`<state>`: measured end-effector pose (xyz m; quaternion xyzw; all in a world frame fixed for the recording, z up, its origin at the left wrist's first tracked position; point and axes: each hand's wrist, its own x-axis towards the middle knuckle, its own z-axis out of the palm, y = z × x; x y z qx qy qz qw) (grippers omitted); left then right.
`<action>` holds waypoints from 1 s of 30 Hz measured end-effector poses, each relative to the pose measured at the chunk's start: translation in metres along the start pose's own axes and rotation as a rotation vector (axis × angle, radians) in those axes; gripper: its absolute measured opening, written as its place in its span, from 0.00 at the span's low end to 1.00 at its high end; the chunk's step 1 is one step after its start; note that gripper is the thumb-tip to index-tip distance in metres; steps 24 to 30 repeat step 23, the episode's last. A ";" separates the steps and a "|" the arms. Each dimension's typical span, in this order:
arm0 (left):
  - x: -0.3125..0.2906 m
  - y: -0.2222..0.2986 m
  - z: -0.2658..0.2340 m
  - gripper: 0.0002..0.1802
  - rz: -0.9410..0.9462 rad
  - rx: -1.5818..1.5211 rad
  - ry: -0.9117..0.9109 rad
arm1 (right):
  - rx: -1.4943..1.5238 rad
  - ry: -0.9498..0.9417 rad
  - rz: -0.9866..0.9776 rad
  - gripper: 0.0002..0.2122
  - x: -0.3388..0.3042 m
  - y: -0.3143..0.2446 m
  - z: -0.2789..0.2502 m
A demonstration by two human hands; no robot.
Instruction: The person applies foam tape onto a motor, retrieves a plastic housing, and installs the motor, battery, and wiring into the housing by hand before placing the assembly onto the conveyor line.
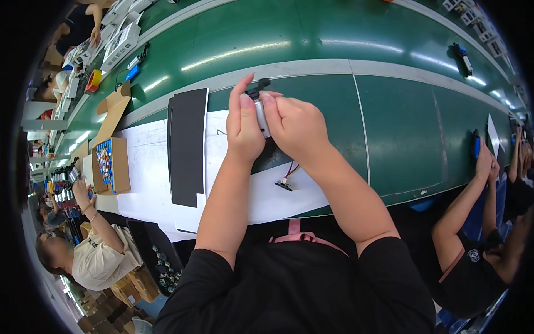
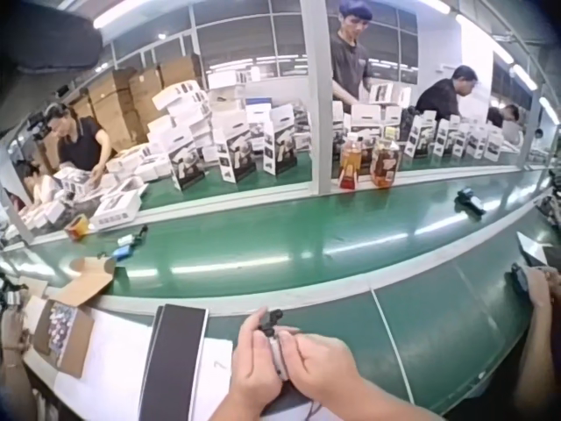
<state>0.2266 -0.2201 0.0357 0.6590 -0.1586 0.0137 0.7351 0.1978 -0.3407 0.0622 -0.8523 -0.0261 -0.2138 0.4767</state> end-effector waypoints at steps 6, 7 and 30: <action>0.003 0.007 0.005 0.25 0.076 0.071 0.083 | -0.083 -0.067 -0.102 0.15 0.006 0.005 -0.004; 0.003 0.011 0.002 0.24 -0.020 0.173 0.096 | -0.125 -0.097 -0.101 0.15 0.007 0.002 -0.003; 0.006 0.019 -0.014 0.35 -0.433 1.084 0.027 | 0.231 -0.399 -0.495 0.21 -0.091 -0.126 -0.202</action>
